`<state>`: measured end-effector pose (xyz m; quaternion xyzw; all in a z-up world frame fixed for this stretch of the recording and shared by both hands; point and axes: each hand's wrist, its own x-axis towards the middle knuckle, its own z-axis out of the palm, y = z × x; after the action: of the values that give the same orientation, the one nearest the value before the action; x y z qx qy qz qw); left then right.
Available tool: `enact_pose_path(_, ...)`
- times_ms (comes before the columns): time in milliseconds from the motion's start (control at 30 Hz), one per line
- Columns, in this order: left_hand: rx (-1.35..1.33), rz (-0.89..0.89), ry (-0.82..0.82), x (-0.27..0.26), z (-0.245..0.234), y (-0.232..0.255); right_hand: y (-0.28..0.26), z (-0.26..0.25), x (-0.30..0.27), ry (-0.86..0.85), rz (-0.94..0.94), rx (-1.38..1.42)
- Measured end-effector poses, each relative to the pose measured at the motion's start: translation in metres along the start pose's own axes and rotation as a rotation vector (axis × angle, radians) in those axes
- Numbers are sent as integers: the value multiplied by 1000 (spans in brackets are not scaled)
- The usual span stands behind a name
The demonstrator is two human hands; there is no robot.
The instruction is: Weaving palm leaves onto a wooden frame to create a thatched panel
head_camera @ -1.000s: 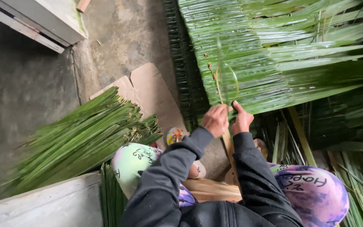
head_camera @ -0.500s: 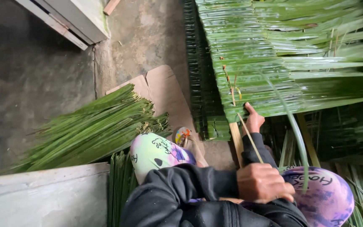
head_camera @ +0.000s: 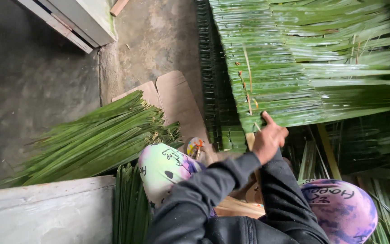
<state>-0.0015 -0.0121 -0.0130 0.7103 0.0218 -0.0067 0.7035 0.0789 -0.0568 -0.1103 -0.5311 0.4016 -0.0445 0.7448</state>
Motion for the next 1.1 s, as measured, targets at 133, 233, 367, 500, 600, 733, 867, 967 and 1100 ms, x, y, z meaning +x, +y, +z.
enact_pose_path(133, 217, 313, -225, -95, 14, 82, 2, -5, -18, 9, 33, 142)
enact_pose_path(233, 230, 407, -280, -125, 19, 111, -1, -1, -17, -30, 4, 226)
enact_pose_path(367, 206, 320, -330, -135, 18, 119, -1, 0, -18, -27, -25, 250)
enact_pose_path(500, 208, 274, -356, -148, 24, 110, -11, 1, -33, -45, -13, 235)
enact_pose_path(600, 237, 260, -382, -152, 26, 97, -9, 2, -32, -40, -58, 262)
enact_pose_path(733, 234, 348, -363, -138, 28, 102, -7, -2, -27, -82, -50, 273)
enact_pose_path(867, 290, 593, -340, -126, 0, 104, -2, -12, -4, -157, 118, 267)
enact_pose_path(967, 460, 742, -71, -117, -66, 127, -22, -3, -51, -45, 15, 372)
enact_pose_path(1100, 522, 567, 174, -150, -204, 191, 10, -64, 70, -450, 420, 73)
